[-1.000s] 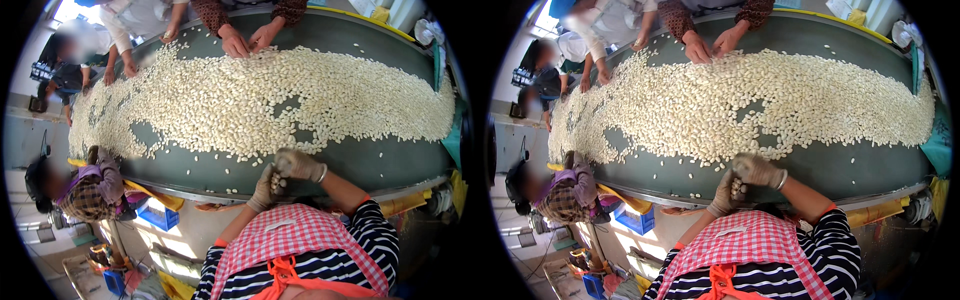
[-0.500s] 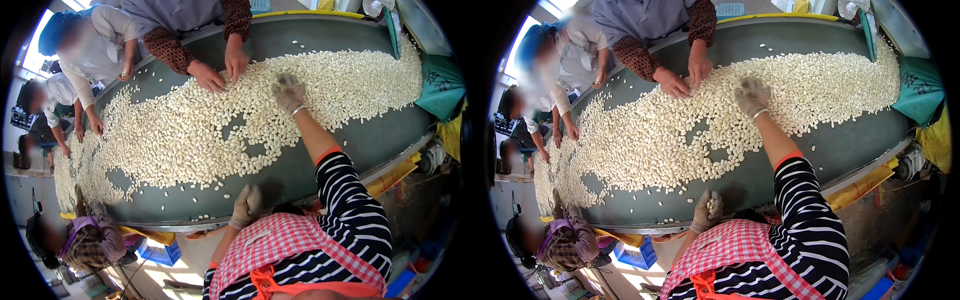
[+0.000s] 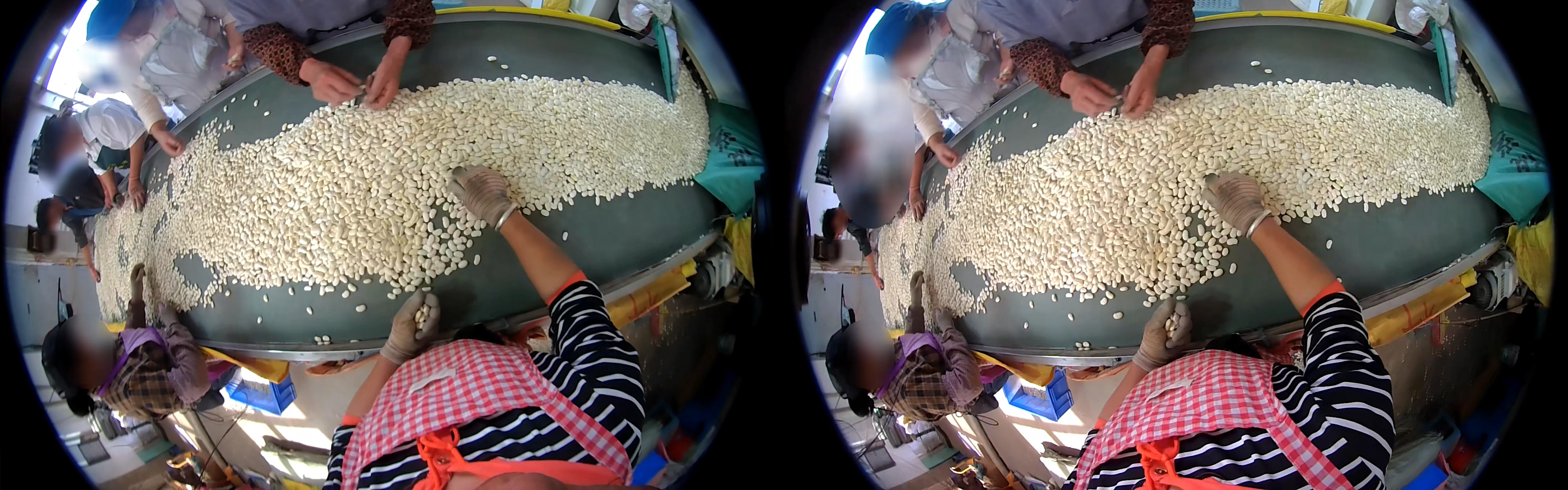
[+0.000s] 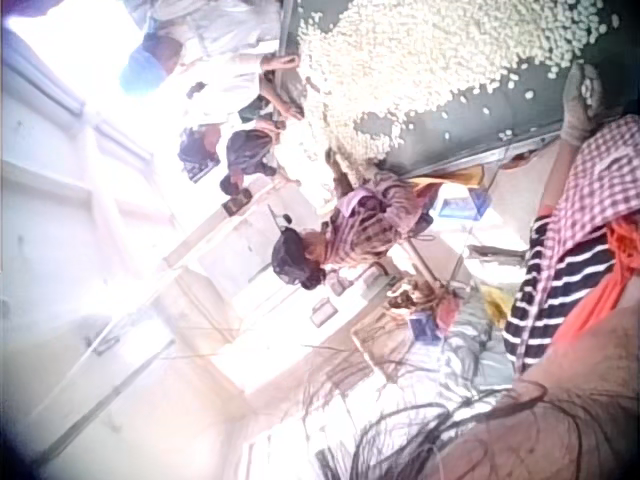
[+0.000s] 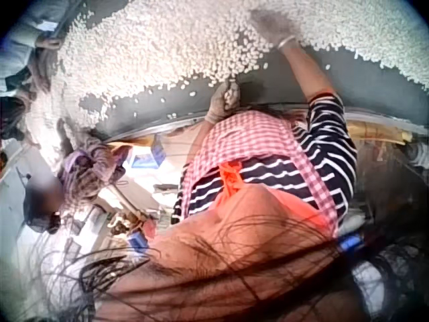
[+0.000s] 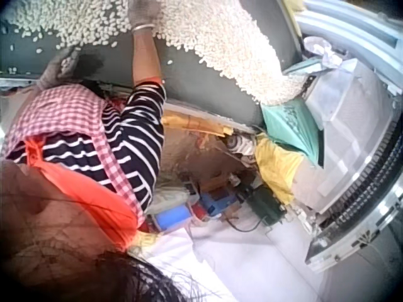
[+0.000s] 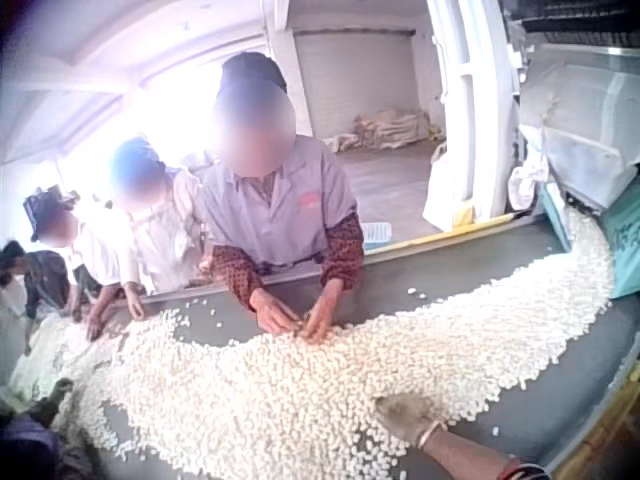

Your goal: The person stands at a moving conveyor belt and uses both hands to pick and remove unwanted items from a stream of peanuts. The person repeatedly reaches into the flow, selects items, and discards them while the belt continues to move.

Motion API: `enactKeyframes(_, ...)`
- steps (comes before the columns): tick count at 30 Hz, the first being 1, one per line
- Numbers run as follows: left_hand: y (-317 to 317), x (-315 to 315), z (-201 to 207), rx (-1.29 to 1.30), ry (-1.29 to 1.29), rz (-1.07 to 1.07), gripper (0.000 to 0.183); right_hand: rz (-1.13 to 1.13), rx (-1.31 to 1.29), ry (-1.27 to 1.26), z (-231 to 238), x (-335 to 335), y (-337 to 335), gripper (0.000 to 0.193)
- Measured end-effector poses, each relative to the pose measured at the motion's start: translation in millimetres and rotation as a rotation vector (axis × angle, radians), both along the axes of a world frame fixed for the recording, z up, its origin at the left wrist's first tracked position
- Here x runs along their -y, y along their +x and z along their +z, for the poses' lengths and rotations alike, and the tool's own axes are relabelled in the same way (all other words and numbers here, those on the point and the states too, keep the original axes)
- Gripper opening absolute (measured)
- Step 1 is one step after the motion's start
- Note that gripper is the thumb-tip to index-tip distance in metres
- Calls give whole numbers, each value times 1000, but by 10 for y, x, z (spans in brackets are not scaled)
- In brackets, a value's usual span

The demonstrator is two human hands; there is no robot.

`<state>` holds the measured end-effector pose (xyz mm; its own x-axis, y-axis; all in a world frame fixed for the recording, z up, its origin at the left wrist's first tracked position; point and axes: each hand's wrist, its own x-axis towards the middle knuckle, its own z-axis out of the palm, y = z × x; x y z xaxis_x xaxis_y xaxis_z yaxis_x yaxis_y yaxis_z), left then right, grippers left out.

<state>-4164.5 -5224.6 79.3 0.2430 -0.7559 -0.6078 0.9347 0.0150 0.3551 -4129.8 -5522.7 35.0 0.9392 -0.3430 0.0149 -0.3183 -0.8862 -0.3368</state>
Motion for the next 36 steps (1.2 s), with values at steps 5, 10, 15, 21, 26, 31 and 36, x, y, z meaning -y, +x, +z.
enactKeyframes(5, -80, 82, -17, 6, -20, 0, 42, 59, -317, 36, -246, -219, -83, 21)
enactKeyframes(10, -195, 142, -137, 17, -83, 7, 42, 14, -165, 810, -125, -39, -254, 22)
enactKeyframes(15, -270, 262, -36, 22, -37, 71, 41, -67, -133, 1272, 72, -75, -409, 15)
enactKeyframes(21, -394, 450, -36, -31, -15, 63, 39, -191, -12, 160, 82, 637, -313, 21)
enactKeyframes(26, -462, 535, -93, -64, -44, 64, 37, 104, -388, -28, 105, 352, -355, 21)
enactKeyframes(31, -559, 670, -99, -24, -69, 27, 39, 28, 192, 617, -410, 770, -825, 14)
enactKeyframes(36, -665, 811, -145, -12, -99, 10, 36, -649, 52, 382, 54, 2094, -863, 37)
